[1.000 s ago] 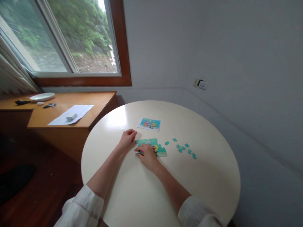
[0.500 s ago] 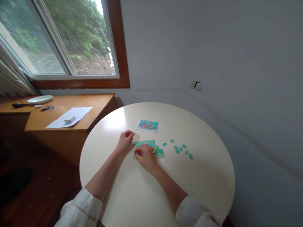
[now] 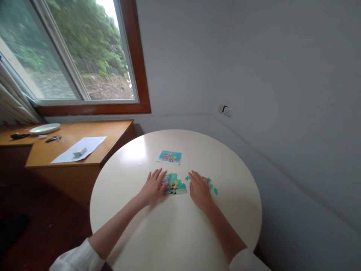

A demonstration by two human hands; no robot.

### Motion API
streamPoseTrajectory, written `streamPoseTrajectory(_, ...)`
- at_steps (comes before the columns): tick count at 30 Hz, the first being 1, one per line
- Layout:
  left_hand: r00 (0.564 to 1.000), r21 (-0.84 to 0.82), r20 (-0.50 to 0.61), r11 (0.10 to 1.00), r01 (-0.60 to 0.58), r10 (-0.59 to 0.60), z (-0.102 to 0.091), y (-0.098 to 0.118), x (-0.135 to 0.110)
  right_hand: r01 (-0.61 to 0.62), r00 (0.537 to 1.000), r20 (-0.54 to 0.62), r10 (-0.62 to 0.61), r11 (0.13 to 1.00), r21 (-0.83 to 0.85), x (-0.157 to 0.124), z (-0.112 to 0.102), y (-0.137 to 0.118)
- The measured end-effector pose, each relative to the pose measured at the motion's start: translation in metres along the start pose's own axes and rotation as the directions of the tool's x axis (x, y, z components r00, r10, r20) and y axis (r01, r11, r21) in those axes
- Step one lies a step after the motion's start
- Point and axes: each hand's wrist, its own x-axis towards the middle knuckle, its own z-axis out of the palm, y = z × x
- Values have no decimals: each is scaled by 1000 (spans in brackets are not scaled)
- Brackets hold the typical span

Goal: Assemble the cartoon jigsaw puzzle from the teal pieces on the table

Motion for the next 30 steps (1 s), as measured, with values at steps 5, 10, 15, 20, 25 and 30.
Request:
streamPoseTrajectory(5,995,85,79,994,-72,65,18,7,-27,-22,999,-42,18,995,-98,-22,4,15)
streamPoseTrajectory(10,996,82,33,993,-84,81,25,4,-36,-22,1000,-19,21,999,-30,-26,6,4)
streamPoseTrajectory(15,996,66,15,994,-86,85,23,3,-36,17,1000,-26,-16,998,61,-25,1,-3)
streamPoseTrajectory(20,996,41,-22,995,-88,88,23,3,-37,-13,1000,13,12,996,85,-25,3,3)
streamPoseTrajectory(25,997,26,-36,997,-74,74,24,4,-37,-20,1000,5,20,996,85,-27,8,6)
streamPoseTrajectory(30,994,18,-81,997,-74,75,25,3,-37,-36,999,11,36,996,78,-28,12,8)
